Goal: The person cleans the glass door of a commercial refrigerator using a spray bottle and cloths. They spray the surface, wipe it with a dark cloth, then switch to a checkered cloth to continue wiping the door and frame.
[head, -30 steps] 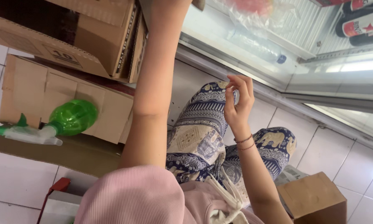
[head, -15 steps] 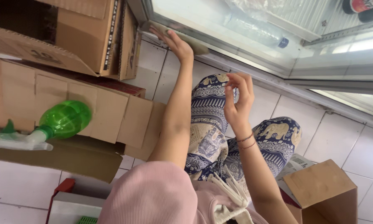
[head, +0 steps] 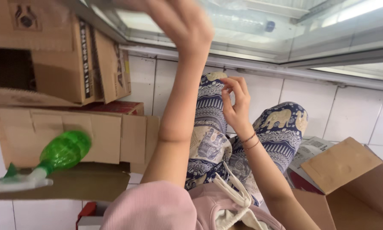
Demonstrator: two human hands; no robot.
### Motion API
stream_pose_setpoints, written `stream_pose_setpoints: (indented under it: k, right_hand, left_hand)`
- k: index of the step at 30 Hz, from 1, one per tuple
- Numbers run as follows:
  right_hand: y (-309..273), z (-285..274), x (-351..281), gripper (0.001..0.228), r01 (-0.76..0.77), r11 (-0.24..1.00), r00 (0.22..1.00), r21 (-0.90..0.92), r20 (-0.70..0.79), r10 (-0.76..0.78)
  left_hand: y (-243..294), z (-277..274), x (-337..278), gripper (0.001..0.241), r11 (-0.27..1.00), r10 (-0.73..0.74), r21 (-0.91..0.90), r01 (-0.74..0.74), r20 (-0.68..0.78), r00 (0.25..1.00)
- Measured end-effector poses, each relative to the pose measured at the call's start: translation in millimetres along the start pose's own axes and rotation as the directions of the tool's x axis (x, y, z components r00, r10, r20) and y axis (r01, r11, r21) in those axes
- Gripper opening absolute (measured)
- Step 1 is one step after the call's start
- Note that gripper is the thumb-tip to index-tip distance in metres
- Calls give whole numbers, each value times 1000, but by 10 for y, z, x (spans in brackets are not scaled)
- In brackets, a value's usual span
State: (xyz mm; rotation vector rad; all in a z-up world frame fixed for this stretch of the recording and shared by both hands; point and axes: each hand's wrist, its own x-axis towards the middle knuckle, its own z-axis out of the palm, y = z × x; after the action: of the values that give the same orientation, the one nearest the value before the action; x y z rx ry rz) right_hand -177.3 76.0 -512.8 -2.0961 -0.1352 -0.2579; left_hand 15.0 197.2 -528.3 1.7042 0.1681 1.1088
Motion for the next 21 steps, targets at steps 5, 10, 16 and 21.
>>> stream_pose_setpoints:
  k: [5,10,16,21]
  right_hand:
    - [188,-158,-44,25,-45,999,998,-28,-54,43]
    - [423,-342,-96,26,-71,997,992,-23,-110,68]
    - [479,-465,-200,25,-91,996,986,11,-142,92]
    - [491,-532,-220,25,-97,995,983,10,-157,98]
  left_hand:
    - [-557,-27,-949,75,984,-172,54,172,3,985]
    - [-1240,1,-1930,82,880,-469,145,452,119,875]
    - [-848,-89,-1443,65,910,101,353,-220,327,940]
    - [89,52,-117,52,541,711,135,-830,454,537]
